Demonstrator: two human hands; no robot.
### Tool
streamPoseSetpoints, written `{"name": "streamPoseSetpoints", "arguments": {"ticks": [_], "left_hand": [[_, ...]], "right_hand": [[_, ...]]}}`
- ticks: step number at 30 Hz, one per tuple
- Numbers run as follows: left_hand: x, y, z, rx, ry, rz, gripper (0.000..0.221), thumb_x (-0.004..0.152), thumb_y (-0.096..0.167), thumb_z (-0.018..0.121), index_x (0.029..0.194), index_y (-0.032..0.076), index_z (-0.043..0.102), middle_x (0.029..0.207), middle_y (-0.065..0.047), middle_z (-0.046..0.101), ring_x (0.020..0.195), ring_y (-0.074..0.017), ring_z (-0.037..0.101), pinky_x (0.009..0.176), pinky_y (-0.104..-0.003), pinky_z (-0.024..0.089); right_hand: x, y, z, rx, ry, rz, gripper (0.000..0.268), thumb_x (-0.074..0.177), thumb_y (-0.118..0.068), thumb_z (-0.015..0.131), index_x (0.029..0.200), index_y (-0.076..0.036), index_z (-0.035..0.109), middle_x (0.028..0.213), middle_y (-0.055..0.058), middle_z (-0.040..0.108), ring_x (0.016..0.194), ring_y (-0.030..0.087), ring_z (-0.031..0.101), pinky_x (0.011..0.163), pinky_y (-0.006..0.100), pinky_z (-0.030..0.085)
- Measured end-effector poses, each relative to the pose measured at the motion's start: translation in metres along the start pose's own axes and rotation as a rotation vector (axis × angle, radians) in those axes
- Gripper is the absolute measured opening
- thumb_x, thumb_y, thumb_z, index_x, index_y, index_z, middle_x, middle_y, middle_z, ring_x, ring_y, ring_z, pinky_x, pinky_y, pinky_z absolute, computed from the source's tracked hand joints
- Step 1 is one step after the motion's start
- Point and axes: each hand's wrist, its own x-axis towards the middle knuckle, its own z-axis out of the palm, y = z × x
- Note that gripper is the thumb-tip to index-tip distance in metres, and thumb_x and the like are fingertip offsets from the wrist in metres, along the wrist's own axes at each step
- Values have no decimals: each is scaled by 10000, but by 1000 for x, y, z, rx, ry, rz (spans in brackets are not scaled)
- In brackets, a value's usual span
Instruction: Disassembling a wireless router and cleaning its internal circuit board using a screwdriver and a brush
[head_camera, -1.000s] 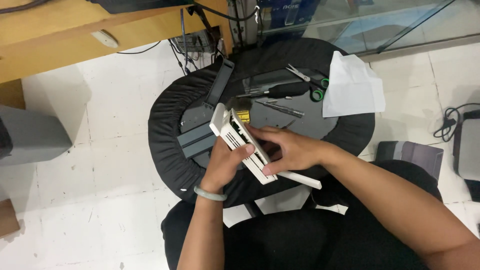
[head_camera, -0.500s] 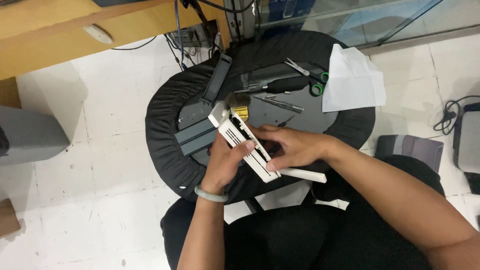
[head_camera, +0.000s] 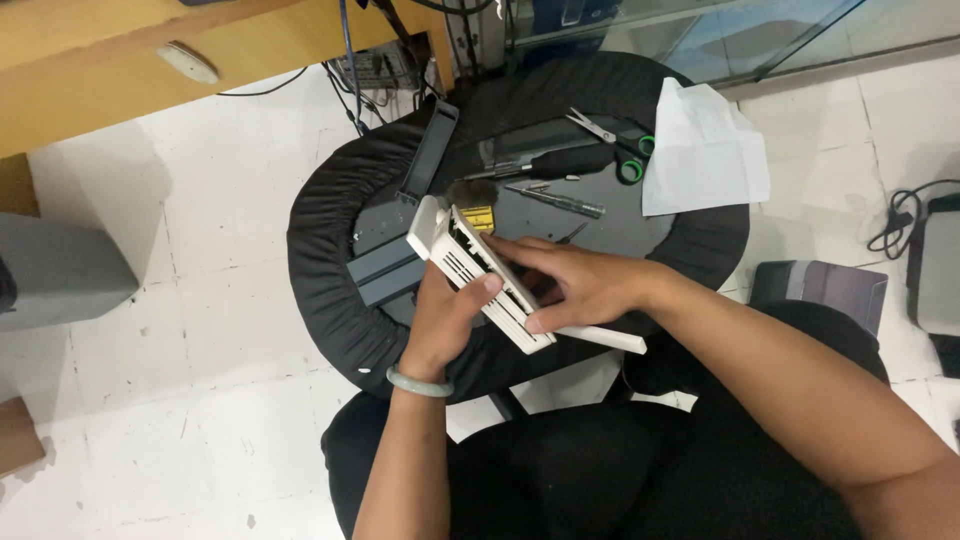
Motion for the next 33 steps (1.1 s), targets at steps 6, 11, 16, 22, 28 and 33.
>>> {"name": "streamPoseSetpoints", "arguments": {"ticks": [6,11,16,22,28,33], "left_hand": [[3,-6,-4,32,-143,10,988,736,377,873,1485,-68,406,1292,-290,605,1140,-289,554,892,-482,557],[-1,42,21,137,-244,102,1328,670,671,808,1561,-97,192,1437,-429,388,1310,-472,421,1029,-634,470],[0,25,21,141,-232,277,1236,746,712,735,1545,-96,250,1399,-388,426,1306,-434,419,1046,-643,423],[-7,20,18,205,-167,358,1377,487,701,895,1533,-30,378,1314,-261,549,1220,-370,533,1067,-518,422],[-13,21,16,221,-107,422,1330,478,688,911,1489,-28,426,1231,-218,568,1123,-317,536,1009,-440,420],[-14,21,14,114,-121,432,1342,466,603,961,1511,-27,401,1256,-189,550,1130,-263,517,1001,-408,444]], "right_hand": [[-5,0,5,-152,144,-46,1296,717,-706,744,1637,-65,93,1630,307,227,1447,561,300,1108,655,397],[-12,-7,-1,-52,268,-75,1264,672,-469,908,1625,-93,166,1642,235,250,1422,527,368,1032,626,486],[-12,5,3,42,344,-130,1117,645,-368,968,1542,-32,393,1552,218,378,1366,491,470,1012,600,518],[-17,-2,13,-189,492,-169,1310,406,-554,1028,1495,-89,468,1379,114,613,1281,337,612,1075,470,498],[-22,-25,13,-304,580,-383,1103,506,-495,993,1382,13,556,1271,194,649,1195,402,658,1023,503,510],[-26,-26,23,-427,678,-380,1151,467,-556,981,1389,-7,565,1301,176,636,1216,390,654,1021,494,511]]}}
